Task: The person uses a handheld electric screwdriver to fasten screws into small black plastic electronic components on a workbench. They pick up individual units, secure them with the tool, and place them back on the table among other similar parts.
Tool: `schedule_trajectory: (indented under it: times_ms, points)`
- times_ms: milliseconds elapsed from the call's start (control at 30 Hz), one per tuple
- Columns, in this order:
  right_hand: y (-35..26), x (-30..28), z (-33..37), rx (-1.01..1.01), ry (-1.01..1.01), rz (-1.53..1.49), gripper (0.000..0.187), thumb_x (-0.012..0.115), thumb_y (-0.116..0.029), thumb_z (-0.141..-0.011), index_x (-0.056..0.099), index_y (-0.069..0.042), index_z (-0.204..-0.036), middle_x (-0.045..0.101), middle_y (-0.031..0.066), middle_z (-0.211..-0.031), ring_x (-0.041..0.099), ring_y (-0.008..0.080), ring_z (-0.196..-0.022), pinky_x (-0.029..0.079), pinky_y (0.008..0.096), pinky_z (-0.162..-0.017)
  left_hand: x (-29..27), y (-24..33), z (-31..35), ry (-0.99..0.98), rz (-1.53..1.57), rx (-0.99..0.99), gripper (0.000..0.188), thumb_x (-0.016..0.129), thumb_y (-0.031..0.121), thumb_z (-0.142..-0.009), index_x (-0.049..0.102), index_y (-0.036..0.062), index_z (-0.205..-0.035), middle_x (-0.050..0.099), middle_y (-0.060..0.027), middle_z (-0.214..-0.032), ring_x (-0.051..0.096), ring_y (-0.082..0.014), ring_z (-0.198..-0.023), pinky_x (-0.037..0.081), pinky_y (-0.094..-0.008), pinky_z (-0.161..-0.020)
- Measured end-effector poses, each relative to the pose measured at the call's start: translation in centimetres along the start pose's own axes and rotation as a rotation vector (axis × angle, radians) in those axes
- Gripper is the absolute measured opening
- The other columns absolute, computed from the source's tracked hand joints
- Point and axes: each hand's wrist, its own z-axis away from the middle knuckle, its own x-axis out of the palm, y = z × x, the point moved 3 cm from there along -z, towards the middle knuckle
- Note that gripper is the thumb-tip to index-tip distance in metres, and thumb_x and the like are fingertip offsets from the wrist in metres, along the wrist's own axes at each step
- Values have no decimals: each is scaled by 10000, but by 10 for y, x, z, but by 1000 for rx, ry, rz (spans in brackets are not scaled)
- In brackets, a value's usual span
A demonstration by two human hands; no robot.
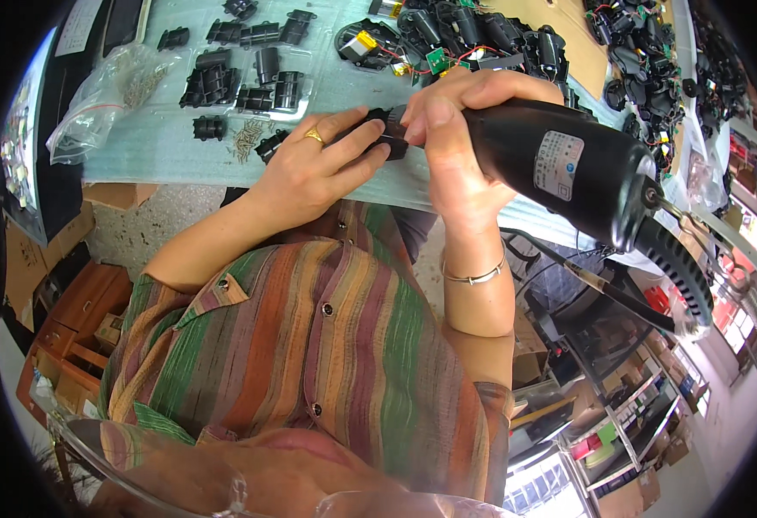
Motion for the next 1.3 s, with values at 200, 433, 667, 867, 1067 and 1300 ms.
schedule_trajectory:
  times_ms: [200,433,667,867,1067,1300]
  points:
    - [-5,-1,3,-38,-33,51,309,634,18,-842,397,-48,-1029,548,94,-662,551,188,-552,526,367,-587,2,1,4,34,-20,11,300,578,135,-746,640,51,-1028,574,-89,-1189,566,-272,-1103,486,-368,-812]
    - [-22,-6,9,-60,110,-61,331,573,-87,-837,461,-66,-1147,521,85,-667,486,187,-564,477,384,-596,4,8,7,48,-106,-13,278,571,146,-753,639,53,-1006,566,-86,-1178,566,-268,-1097,478,-364,-860]
    - [-20,32,11,-67,-64,-181,356,580,-65,-861,448,-78,-1191,530,83,-692,491,194,-583,444,377,-564,-50,10,40,107,-185,-165,311,616,184,-755,643,119,-1059,584,-29,-1112,549,-208,-1082,418,-347,-878]
    - [3,50,9,-51,-65,-296,358,607,-66,-858,447,-88,-1178,536,104,-674,498,211,-585,460,393,-572,-63,-18,68,167,-284,-366,247,742,167,-715,646,141,-941,620,10,-1009,580,-161,-885,381,-337,-779]
    - [4,57,16,11,-102,-278,339,615,-78,-854,440,-91,-1144,542,98,-673,507,205,-585,463,384,-571,-68,-28,74,299,-17,-406,178,720,72,-746,651,93,-908,641,-35,-947,600,-206,-839,429,-333,-725]
    - [24,62,27,2,-11,-273,351,651,-64,-841,431,-87,-1115,548,88,-653,514,198,-550,478,382,-555,-106,-86,21,430,-229,-368,198,739,90,-758,665,72,-942,646,-87,-1026,606,-266,-929,460,-348,-793]
